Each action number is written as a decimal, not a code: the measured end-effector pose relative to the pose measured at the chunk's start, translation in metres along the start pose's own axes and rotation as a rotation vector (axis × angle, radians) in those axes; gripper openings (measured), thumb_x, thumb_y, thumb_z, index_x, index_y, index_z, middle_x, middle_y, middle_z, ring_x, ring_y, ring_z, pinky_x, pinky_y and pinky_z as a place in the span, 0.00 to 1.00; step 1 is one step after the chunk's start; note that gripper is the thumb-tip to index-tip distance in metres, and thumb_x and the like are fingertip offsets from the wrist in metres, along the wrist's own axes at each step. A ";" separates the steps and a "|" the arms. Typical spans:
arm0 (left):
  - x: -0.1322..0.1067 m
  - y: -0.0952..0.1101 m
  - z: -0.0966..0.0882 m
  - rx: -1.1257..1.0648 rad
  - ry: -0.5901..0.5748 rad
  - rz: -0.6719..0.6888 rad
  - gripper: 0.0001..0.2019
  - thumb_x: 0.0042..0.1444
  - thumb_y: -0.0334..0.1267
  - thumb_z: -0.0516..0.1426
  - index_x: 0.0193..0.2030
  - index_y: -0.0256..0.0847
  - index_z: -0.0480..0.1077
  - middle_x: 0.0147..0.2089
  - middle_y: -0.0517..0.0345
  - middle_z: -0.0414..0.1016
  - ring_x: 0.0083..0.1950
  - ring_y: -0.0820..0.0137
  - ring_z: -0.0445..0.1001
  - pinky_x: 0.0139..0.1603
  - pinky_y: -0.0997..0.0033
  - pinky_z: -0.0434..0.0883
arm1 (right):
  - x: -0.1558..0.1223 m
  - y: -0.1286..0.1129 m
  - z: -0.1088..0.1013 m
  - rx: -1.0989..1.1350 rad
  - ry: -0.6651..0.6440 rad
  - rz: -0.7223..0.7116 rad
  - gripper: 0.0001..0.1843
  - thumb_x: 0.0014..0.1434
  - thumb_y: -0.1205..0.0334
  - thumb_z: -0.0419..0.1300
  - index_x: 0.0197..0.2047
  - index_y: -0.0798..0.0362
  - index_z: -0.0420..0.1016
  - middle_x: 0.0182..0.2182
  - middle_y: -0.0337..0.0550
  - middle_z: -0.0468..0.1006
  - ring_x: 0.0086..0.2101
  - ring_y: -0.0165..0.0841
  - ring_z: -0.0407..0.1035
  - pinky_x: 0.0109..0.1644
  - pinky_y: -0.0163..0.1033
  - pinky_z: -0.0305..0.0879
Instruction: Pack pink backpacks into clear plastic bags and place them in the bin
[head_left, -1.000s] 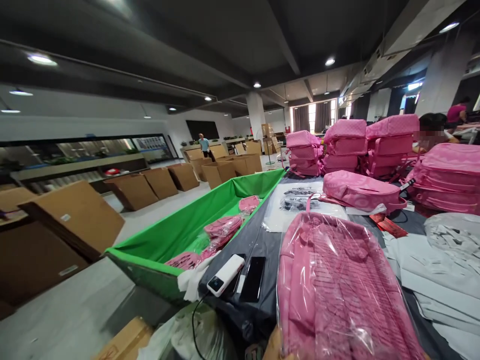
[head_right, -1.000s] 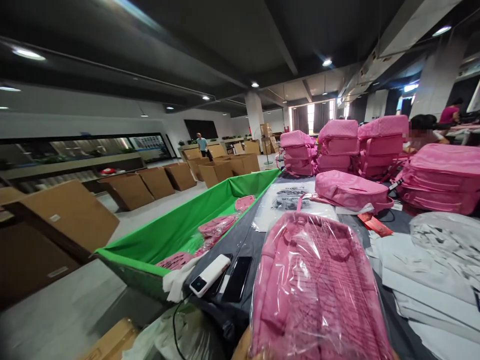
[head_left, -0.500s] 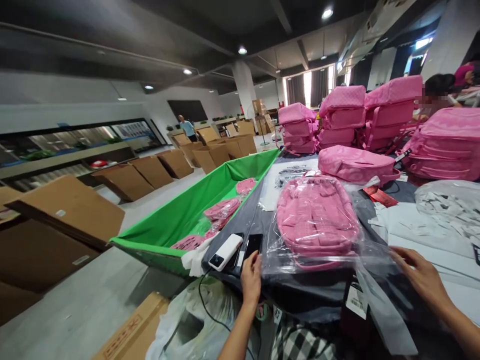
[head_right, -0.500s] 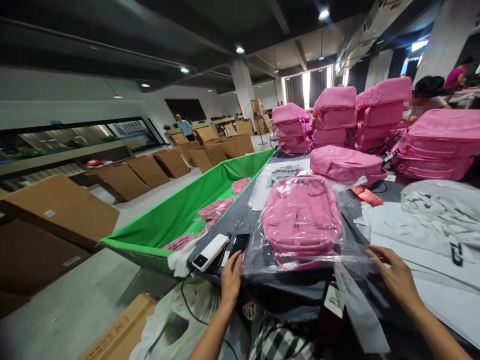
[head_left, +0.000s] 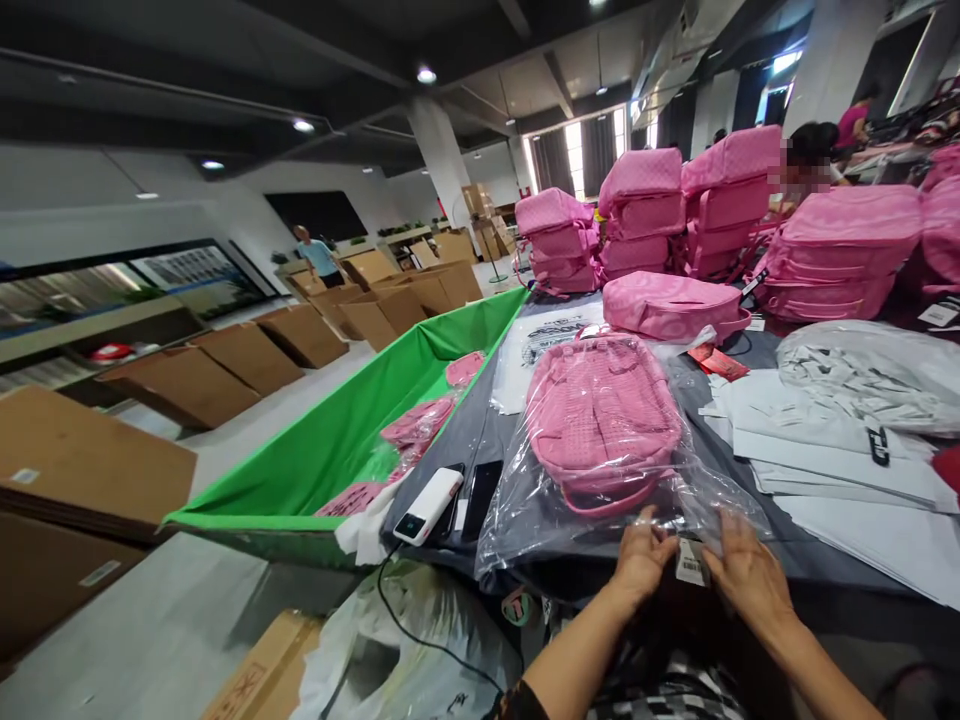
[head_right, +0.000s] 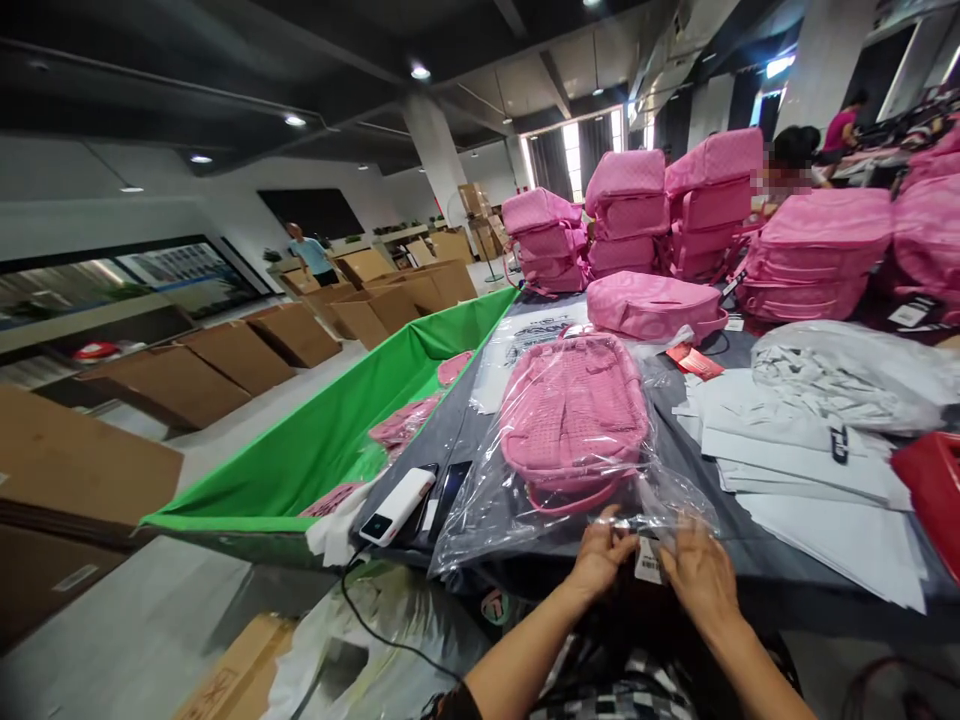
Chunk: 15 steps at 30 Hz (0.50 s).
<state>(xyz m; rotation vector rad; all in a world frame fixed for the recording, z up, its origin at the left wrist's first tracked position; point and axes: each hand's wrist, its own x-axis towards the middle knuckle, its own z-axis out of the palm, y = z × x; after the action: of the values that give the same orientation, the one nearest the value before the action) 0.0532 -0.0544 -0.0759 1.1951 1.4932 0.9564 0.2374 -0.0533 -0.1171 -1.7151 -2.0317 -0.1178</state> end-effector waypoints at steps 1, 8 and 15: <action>0.006 0.001 0.003 -0.045 -0.011 -0.025 0.12 0.43 0.32 0.68 0.38 0.41 0.79 0.30 0.60 0.74 0.38 0.64 0.70 0.53 0.60 0.69 | -0.002 0.009 -0.005 -0.006 -0.018 -0.003 0.23 0.63 0.57 0.51 0.56 0.58 0.75 0.50 0.61 0.82 0.44 0.49 0.79 0.46 0.50 0.76; -0.002 -0.001 -0.009 -0.328 -0.135 -0.097 0.22 0.41 0.51 0.72 0.35 0.35 0.78 0.34 0.52 0.79 0.36 0.65 0.75 0.47 0.60 0.73 | 0.008 0.039 -0.051 0.489 -0.320 0.035 0.21 0.61 0.50 0.53 0.45 0.51 0.83 0.43 0.51 0.85 0.44 0.50 0.79 0.49 0.50 0.75; -0.003 0.005 -0.007 -0.443 -0.198 -0.201 0.31 0.32 0.56 0.75 0.38 0.36 0.76 0.35 0.53 0.78 0.36 0.64 0.77 0.46 0.59 0.74 | 0.013 -0.009 -0.087 1.227 -0.806 0.137 0.35 0.59 0.30 0.59 0.49 0.54 0.83 0.40 0.49 0.84 0.43 0.46 0.77 0.59 0.53 0.70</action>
<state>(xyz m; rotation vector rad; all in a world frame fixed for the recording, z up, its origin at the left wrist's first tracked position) 0.0481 -0.0563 -0.0688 0.7794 1.1424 0.9396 0.2534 -0.0750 -0.0328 -1.0652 -1.6855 1.7039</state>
